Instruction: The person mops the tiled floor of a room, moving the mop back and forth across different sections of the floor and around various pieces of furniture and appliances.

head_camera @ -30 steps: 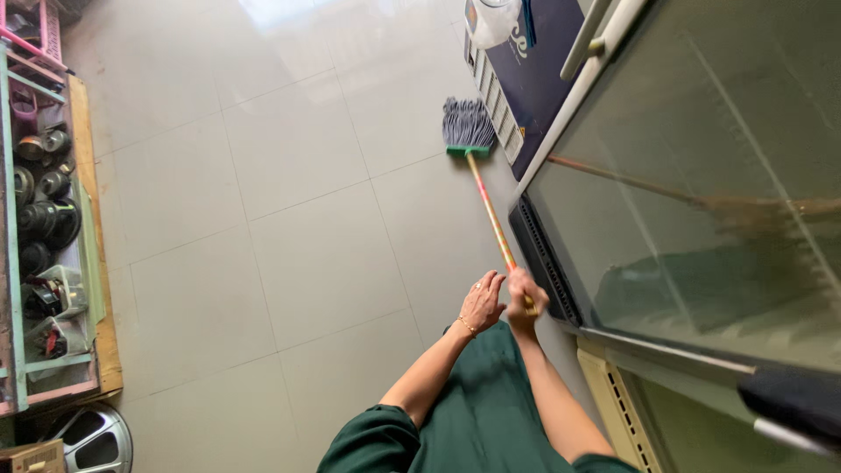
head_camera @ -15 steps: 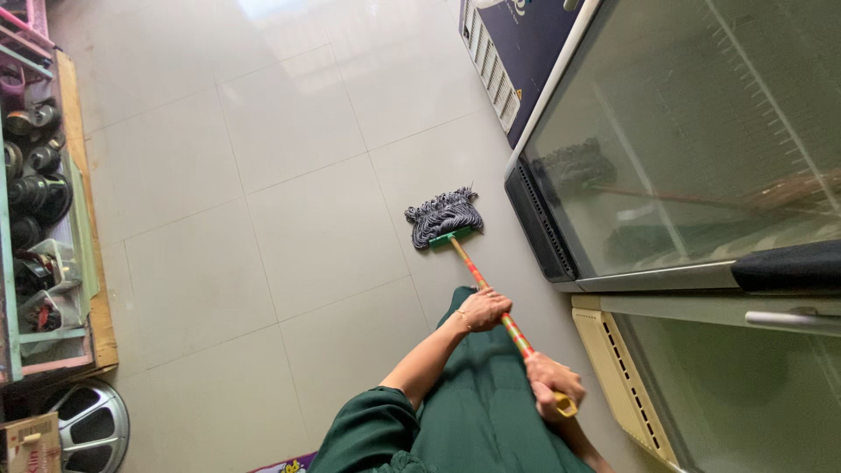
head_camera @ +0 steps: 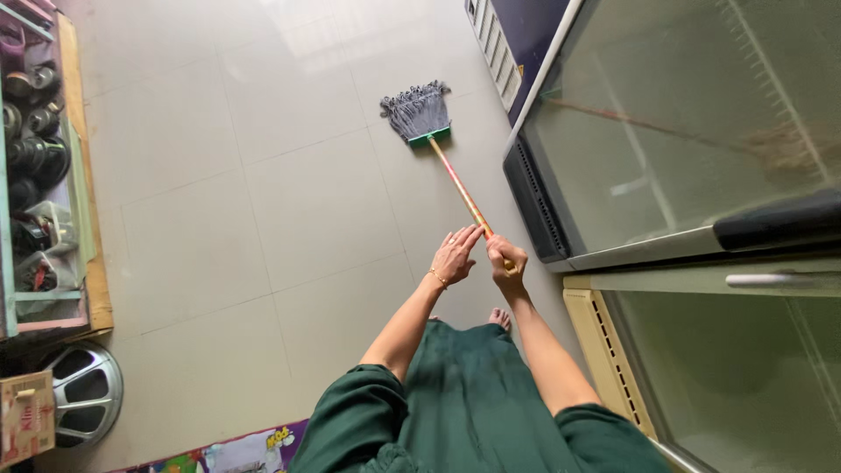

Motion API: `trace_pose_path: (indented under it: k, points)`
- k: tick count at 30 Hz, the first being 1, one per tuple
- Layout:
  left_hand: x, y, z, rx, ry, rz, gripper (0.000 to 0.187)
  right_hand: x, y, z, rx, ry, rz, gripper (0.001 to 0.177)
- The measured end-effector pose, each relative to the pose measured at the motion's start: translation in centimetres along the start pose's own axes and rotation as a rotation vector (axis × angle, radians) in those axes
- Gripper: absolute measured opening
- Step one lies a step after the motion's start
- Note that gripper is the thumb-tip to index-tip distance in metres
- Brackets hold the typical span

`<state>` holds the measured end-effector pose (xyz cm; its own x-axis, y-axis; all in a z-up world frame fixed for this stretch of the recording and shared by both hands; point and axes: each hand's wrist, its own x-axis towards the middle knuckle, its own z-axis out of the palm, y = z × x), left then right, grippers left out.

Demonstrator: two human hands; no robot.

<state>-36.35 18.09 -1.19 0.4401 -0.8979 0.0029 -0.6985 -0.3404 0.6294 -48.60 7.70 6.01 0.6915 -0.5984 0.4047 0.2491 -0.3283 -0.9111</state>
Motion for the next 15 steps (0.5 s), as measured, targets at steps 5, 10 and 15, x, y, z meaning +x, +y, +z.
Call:
trace_pose_path:
  k: [5,10,15]
  points:
    - [0.2,2.6,3.6,0.031,-0.113,0.053,0.093,-2.4,-5.4,-5.1,0.014,0.021,0.074,0.014]
    - [2.0,6.9,7.9,-0.074,-0.061,0.353,0.060,-6.4,-15.2,-10.0,-0.067,0.125,0.127,0.015]
    - [2.6,12.9,12.6,-0.292,-0.341,0.513,0.026,-8.2,-20.5,-14.5,0.018,0.313,0.115,0.021]
